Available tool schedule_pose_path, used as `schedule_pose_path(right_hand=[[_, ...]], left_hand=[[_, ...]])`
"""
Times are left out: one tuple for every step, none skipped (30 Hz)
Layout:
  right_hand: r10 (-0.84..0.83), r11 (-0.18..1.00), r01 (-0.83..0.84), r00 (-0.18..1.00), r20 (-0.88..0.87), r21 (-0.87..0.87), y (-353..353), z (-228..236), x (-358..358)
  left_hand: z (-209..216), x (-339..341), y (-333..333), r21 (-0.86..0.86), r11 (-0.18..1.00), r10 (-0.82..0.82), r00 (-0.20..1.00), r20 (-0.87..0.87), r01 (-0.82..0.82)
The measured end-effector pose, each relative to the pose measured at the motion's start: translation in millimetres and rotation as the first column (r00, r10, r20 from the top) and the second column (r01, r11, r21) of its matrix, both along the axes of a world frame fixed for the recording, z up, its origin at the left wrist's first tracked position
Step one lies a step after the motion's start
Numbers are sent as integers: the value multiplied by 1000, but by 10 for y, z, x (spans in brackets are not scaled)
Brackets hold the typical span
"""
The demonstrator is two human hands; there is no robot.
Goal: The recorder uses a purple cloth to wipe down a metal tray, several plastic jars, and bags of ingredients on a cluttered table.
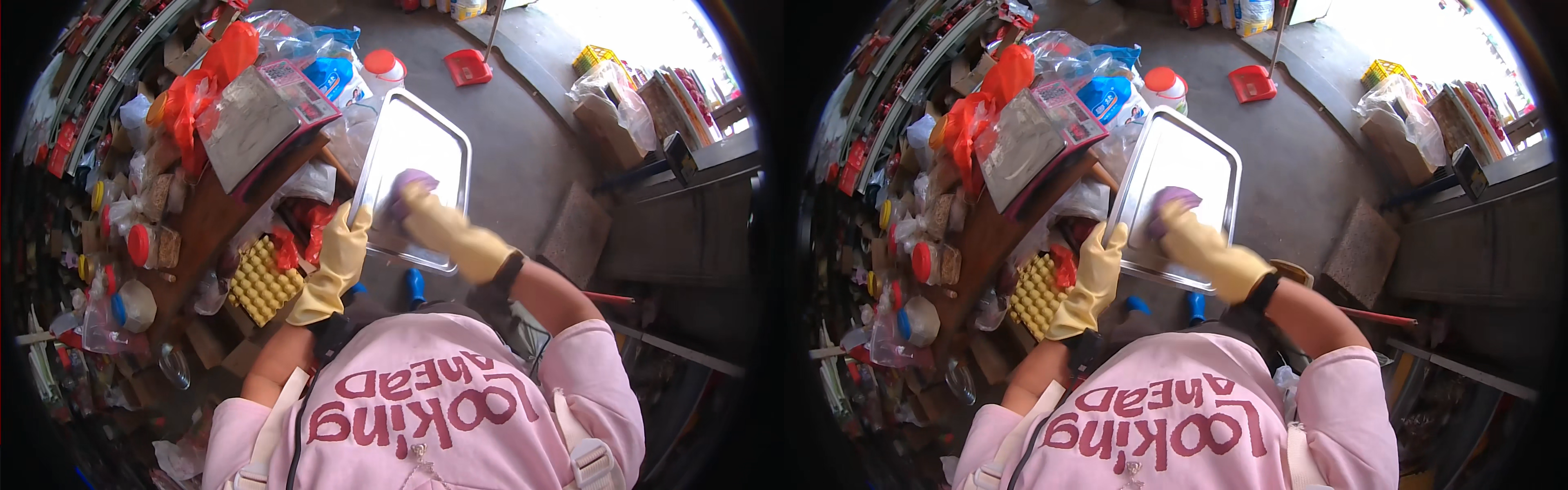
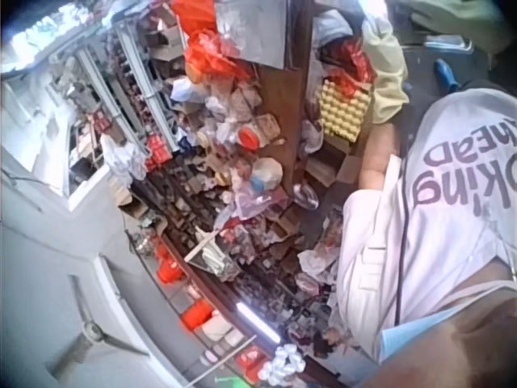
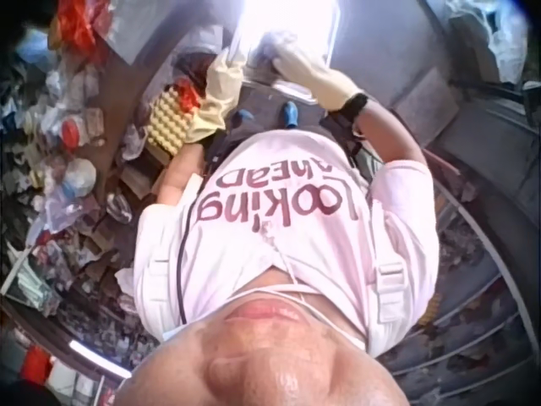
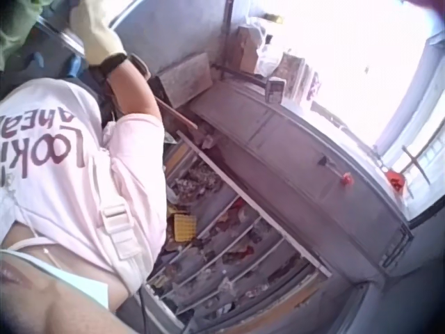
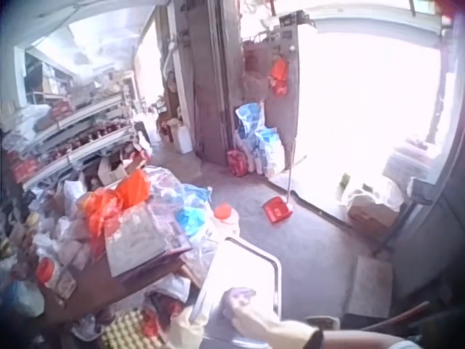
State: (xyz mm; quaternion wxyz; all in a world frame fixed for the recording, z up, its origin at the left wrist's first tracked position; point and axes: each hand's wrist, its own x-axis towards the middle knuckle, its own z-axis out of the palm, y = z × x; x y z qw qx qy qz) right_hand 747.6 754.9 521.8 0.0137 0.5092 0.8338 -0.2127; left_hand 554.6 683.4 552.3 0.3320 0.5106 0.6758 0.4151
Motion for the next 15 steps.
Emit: schedule_pose_path(right_hand=[[177,961,-106,946,-273,254,-147,-343,-110],[273,951,-227,936,-223,211,-123,-10,-229],[356,929,-330,919,-167,166,-64,362,-240],[393,904,-350,906,-156,247,89,279,-154],[432,870,-370,891,-141,326,291,187,-55],[471,814,-380,875,-115,439,465,177,-10],[405,830,-348,913,-43,436,606,125,64],[278,870,-192,952,-129,454,718,41,146],[150,887,-35,965,-216,460,785,89,172],[-284,955,294,875,-391,-38,832,133,205],[-696,689,481,647,-310,-542,855,295,229],[-695,692,482,647,-313,-538,899,155,347],[-463,886,416,776,-429,-203,945,-102,500],[-192,945,286,877,-441,159,956,-258,587],[-268,947,321,805,-529,9,800,194,276]], left_hand=[[9,41,6,9,1000,-17,1000,3,17],[-18,-24,-48,-92,996,0,998,65,6],[-24,-46,-66,-187,982,5,991,132,19],[46,-45,-73,-186,981,-45,995,85,60],[126,-58,-81,-179,981,-58,995,85,73],[203,-95,-124,-223,972,-33,985,171,71],[243,-116,-186,-267,961,-3,966,259,75],[246,-144,-253,-235,969,-28,981,193,74],[233,-164,-312,-230,971,-20,982,190,65],[207,-178,-376,-212,976,-23,987,157,57],[179,-183,-420,-194,980,-29,992,125,53],[151,-165,-439,-237,970,-22,994,103,46],[138,-162,-433,-231,972,-25,994,105,49],[136,-151,-429,-248,968,-11,991,136,45],[114,-202,-486,-270,963,38,986,161,7]])
